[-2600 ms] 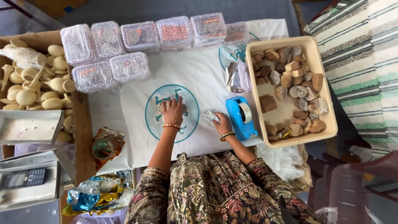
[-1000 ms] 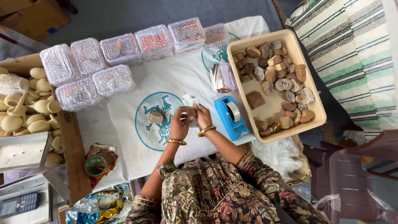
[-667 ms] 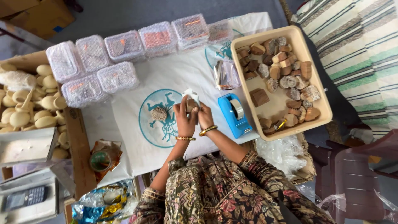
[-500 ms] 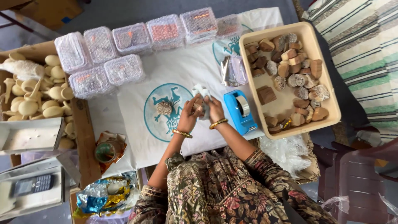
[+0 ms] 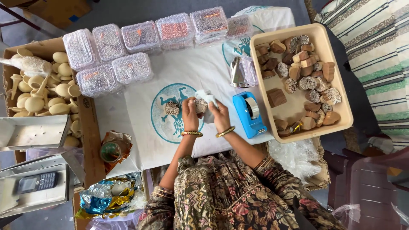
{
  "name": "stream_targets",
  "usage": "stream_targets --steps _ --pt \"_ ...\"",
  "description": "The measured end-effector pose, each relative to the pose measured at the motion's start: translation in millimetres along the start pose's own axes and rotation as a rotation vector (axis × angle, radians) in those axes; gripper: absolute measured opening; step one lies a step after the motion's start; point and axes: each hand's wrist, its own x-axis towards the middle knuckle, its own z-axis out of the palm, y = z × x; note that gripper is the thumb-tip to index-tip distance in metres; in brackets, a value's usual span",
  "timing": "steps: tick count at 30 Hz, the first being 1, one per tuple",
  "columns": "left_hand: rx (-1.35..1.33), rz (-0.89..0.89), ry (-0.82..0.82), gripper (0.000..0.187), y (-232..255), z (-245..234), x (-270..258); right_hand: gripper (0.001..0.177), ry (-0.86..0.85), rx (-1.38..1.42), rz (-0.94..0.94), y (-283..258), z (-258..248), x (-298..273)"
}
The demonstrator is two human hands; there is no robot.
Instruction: The person wraps small wooden items in bubble wrap and places them into small plastic containers. They then place the containers into a larger box. The person also handles a roll of tape and a blue tape dispenser.
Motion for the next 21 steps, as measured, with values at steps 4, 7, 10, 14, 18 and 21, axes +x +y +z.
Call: stream_targets --steps 4,7,10,14,18,21 --pt "0.077 0.410 0.215 0.028 -45 -1 5 0.039 0.001 -0.094 -0.077 9 1 -4" --pt "0.288 0.146 -0.026 0.021 23 -7 -22 0.038 -0.028 0.032 0.025 -12 -5 0" --pt "0.252 0.190 -0.319 0.025 39 -12 -18 0.038 -0.043 0.055 0.047 -30 -1 -4" --pt "0.001 0.249 -0.096 0.050 35 -5 -13 0.038 0.001 -0.053 -0.071 -15 2 -8" --pt "-0.085 0.230 0.064 0.034 16 -7 -20 0.037 0.036 -0.092 -0.092 -17 2 -1" --pt "0.292 0.310 -0.012 0.031 52 -8 -36 0.035 0.045 -0.025 -0.022 -17 -2 -3"
